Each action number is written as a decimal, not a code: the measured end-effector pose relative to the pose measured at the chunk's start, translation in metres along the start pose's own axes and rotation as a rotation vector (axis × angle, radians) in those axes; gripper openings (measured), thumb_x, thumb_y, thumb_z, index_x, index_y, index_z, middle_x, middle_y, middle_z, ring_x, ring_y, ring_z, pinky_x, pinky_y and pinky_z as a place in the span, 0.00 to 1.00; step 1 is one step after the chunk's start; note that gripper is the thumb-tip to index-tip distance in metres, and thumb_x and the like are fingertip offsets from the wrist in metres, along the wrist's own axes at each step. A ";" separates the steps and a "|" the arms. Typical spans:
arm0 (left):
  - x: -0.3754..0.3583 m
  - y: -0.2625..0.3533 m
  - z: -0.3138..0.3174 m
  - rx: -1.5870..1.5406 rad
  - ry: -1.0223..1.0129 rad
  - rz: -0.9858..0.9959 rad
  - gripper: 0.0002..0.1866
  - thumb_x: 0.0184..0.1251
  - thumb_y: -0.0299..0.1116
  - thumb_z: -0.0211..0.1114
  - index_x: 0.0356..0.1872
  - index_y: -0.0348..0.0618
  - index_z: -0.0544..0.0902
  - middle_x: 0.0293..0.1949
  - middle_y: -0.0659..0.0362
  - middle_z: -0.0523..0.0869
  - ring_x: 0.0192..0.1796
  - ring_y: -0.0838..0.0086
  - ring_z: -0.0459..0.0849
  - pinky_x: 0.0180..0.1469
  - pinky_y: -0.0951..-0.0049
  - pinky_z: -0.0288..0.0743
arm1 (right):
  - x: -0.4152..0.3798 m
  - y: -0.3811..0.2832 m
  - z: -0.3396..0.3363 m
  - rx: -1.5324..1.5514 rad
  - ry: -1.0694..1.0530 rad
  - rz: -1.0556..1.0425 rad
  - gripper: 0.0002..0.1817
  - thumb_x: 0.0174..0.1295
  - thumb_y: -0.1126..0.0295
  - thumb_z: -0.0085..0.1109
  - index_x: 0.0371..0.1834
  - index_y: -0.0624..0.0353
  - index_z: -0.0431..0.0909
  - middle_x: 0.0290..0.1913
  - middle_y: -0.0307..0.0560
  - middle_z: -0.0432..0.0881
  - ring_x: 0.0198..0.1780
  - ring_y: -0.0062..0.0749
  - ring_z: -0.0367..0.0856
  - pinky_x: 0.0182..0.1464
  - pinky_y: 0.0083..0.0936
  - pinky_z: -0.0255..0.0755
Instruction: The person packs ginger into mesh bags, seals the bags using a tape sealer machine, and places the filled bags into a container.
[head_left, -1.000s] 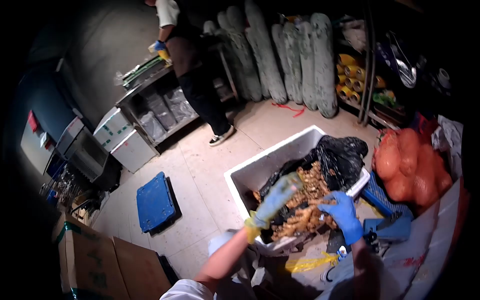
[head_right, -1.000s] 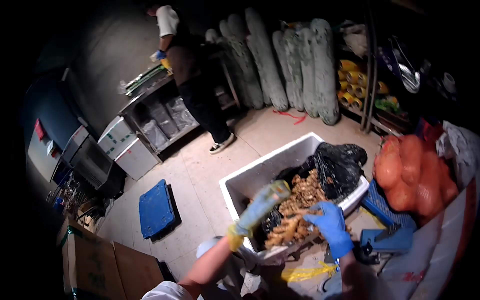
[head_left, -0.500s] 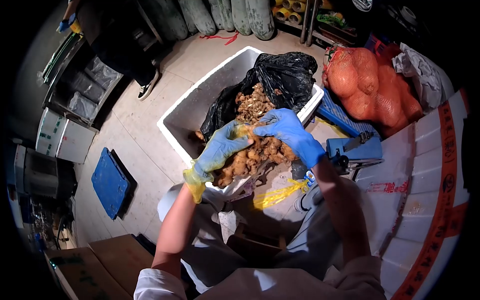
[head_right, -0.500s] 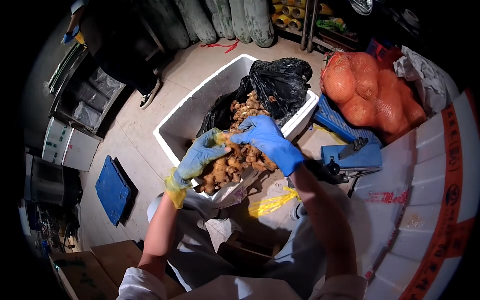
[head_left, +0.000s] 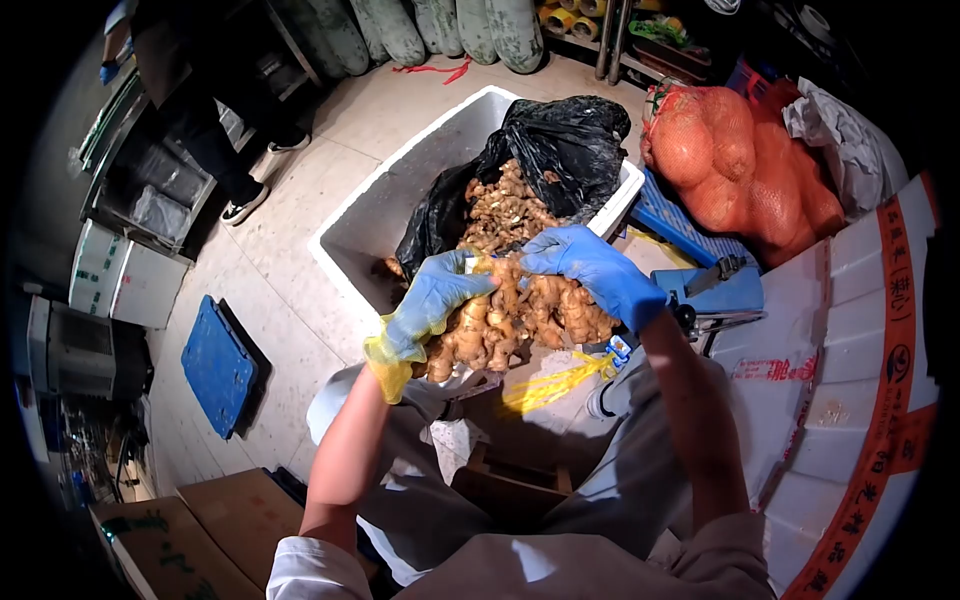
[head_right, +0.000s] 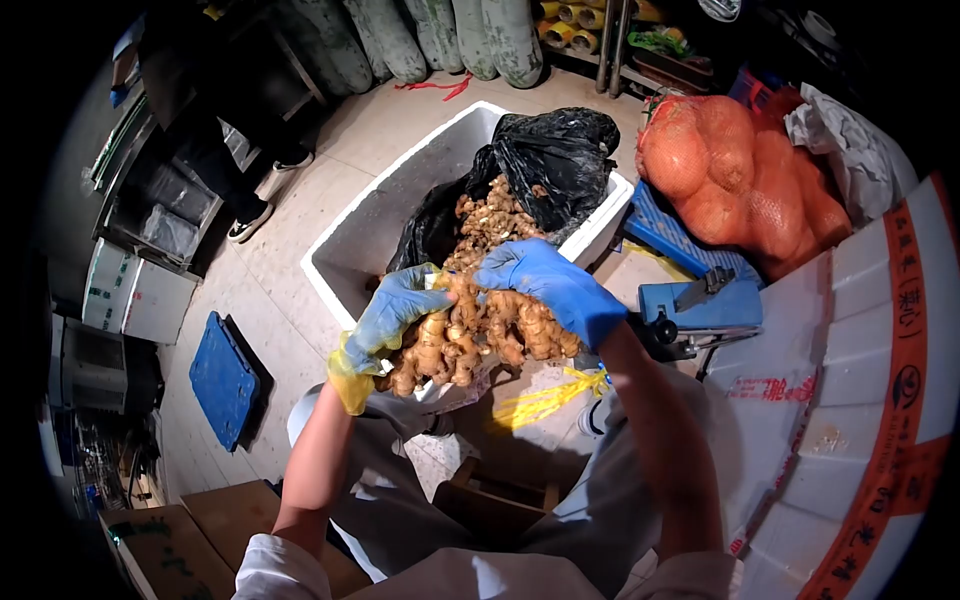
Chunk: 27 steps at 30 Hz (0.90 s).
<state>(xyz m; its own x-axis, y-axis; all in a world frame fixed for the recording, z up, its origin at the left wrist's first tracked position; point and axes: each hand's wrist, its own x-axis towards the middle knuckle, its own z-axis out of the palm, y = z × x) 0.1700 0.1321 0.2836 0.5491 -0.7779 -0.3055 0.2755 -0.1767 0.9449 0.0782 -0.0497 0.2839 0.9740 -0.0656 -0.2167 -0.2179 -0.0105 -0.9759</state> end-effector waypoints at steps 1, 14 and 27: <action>0.001 -0.003 -0.002 0.014 -0.001 -0.003 0.10 0.50 0.27 0.64 0.34 0.37 0.77 0.31 0.65 0.79 0.33 0.86 0.74 0.37 0.85 0.68 | 0.002 0.005 0.001 0.008 0.016 0.010 0.11 0.52 0.66 0.58 0.30 0.63 0.76 0.27 0.36 0.74 0.34 0.17 0.69 0.39 0.14 0.62; 0.005 -0.004 -0.022 -0.017 0.066 0.114 0.19 0.58 0.41 0.57 0.47 0.39 0.72 0.37 0.65 0.76 0.39 0.82 0.73 0.45 0.84 0.65 | 0.010 0.029 0.005 0.124 0.076 -0.096 0.10 0.52 0.67 0.58 0.29 0.64 0.75 0.27 0.41 0.77 0.31 0.21 0.72 0.38 0.16 0.64; 0.013 -0.022 -0.007 0.075 -0.133 0.095 0.23 0.48 0.23 0.66 0.48 0.38 0.69 0.42 0.63 0.74 0.45 0.82 0.72 0.50 0.82 0.66 | 0.013 0.022 0.019 0.007 0.137 0.059 0.10 0.46 0.70 0.65 0.28 0.64 0.76 0.25 0.39 0.77 0.27 0.18 0.71 0.33 0.16 0.66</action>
<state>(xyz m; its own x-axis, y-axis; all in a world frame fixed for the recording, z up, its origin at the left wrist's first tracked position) 0.1771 0.1302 0.2580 0.4590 -0.8654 -0.2010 0.1647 -0.1395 0.9764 0.0873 -0.0320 0.2590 0.9418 -0.2014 -0.2690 -0.2738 0.0041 -0.9618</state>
